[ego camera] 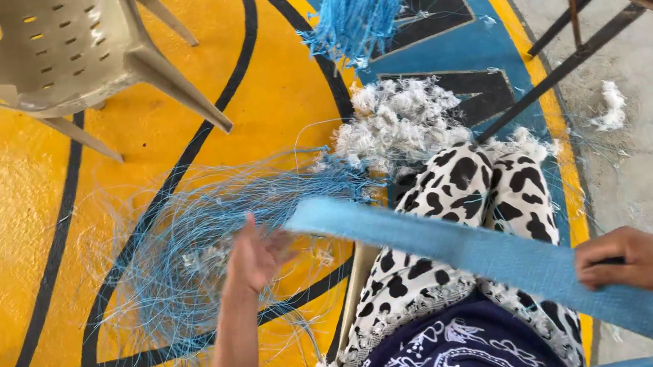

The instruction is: Weaving and knotting blue plastic fibers around white material to create a textured strip.

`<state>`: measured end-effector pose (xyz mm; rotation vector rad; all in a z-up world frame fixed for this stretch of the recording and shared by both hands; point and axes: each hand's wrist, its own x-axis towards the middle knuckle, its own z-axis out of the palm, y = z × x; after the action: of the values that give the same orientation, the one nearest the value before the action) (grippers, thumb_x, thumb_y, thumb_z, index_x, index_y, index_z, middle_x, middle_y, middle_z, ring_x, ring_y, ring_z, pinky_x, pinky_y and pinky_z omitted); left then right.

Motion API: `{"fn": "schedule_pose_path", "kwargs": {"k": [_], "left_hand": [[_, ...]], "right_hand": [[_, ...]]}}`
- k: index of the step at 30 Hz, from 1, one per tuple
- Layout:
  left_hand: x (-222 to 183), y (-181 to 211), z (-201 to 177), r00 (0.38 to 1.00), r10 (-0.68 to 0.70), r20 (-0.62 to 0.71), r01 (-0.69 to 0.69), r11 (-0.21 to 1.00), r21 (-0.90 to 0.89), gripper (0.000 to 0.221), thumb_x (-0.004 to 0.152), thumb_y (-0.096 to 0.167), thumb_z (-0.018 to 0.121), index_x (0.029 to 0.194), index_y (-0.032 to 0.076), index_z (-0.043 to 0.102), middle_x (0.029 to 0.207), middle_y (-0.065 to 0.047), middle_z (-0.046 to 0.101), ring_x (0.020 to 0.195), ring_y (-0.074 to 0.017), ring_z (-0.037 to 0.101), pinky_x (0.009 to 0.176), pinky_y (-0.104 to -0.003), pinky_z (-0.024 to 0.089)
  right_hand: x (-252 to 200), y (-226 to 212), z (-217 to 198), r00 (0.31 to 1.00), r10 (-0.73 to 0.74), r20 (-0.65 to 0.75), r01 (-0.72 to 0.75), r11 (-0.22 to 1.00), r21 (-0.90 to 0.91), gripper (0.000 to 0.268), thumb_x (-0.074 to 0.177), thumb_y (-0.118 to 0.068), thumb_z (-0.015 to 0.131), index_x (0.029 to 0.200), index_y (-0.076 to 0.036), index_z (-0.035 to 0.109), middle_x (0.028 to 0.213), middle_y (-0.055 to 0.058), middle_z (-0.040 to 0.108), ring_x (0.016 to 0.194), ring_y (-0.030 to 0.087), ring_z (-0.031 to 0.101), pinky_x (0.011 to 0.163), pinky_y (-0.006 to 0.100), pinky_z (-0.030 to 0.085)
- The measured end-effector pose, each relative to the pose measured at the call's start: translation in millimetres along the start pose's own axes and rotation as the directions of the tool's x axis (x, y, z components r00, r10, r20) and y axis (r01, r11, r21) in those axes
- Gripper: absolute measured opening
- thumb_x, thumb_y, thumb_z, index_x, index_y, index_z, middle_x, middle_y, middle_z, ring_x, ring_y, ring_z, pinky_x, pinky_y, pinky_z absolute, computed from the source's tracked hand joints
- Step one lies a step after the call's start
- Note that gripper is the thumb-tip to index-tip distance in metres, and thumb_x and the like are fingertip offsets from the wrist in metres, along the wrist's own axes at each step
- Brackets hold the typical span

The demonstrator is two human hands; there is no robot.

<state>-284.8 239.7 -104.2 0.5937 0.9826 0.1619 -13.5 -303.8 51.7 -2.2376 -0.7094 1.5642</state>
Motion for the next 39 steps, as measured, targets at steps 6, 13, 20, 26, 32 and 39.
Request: {"fn": "schedule_pose_path", "kwargs": {"k": [6,13,20,26,32,39], "left_hand": [[-27.9,-84.1,99.0,0.761,-0.184,0.622,0.183,0.981,0.065,0.083,0.088,0.056,0.065,0.145,0.0,0.045,0.136,-0.016,0.065,0.123,-0.0287,0.065,0.107,-0.049,0.05],[14.3,-131.0,211.9,0.907,-0.059,0.417,0.095,0.993,-0.066,0.038,0.089,0.021,0.076,0.121,0.004,0.062,0.108,-0.01,0.072,0.099,-0.0276,0.069,0.091,-0.05,0.057],[-109.7,-100.1,275.2,0.728,0.406,0.553,-0.477,0.879,-0.017,0.031,0.09,0.005,0.07,0.12,0.008,0.068,0.101,-0.001,0.073,0.091,-0.0104,0.066,0.087,-0.03,0.055],[-119.2,-111.3,267.5,0.72,0.364,0.591,-0.525,0.842,0.122,0.016,0.099,0.016,0.066,0.098,0.003,0.075,0.084,0.002,0.071,0.074,-0.0048,0.06,0.068,-0.025,0.052],[-120.0,-104.0,260.6,0.696,0.387,0.604,-0.533,0.843,0.073,0.021,0.1,0.017,0.069,0.083,0.005,0.072,0.075,0.006,0.065,0.064,-0.0018,0.045,0.057,-0.023,0.035],[-129.2,-106.0,270.7,0.675,0.435,0.596,-0.582,0.81,0.068,0.031,0.099,0.018,0.072,0.07,0.01,0.065,0.063,0.009,0.055,0.055,-0.0009,0.033,0.049,-0.025,0.022]], "right_hand": [[-24.4,65.2,10.5,0.969,0.221,-0.112,-0.217,0.975,0.042,0.039,0.089,-0.042,0.075,0.083,-0.004,0.079,0.076,0.005,0.065,0.074,0.016,0.056,0.073,0.037,0.054],[-27.6,152.3,35.5,0.98,-0.003,-0.198,0.021,0.996,0.09,0.033,0.093,-0.038,0.076,0.081,-0.008,0.08,0.093,-0.001,0.074,0.085,0.014,0.061,0.08,0.035,0.054],[-38.5,-27.8,63.9,0.334,-0.024,-0.942,0.63,0.749,0.204,0.015,0.101,-0.01,0.062,0.105,-0.004,0.075,0.076,0.0,0.062,0.063,0.008,0.052,0.054,0.023,0.043],[19.3,-152.6,51.5,0.369,-0.267,-0.89,0.737,0.668,0.105,0.012,0.095,-0.013,0.067,0.094,-0.004,0.076,0.066,0.0,0.067,0.056,0.007,0.059,0.048,0.025,0.048],[22.0,-149.9,45.6,0.471,-0.262,-0.843,0.643,0.756,0.124,0.011,0.091,-0.013,0.072,0.089,-0.003,0.077,0.062,0.0,0.068,0.053,0.006,0.058,0.047,0.026,0.046],[20.1,-144.5,47.0,0.486,-0.217,-0.846,0.611,0.777,0.152,0.013,0.089,-0.016,0.072,0.088,-0.005,0.079,0.061,0.001,0.069,0.052,0.006,0.058,0.046,0.027,0.046]]}}
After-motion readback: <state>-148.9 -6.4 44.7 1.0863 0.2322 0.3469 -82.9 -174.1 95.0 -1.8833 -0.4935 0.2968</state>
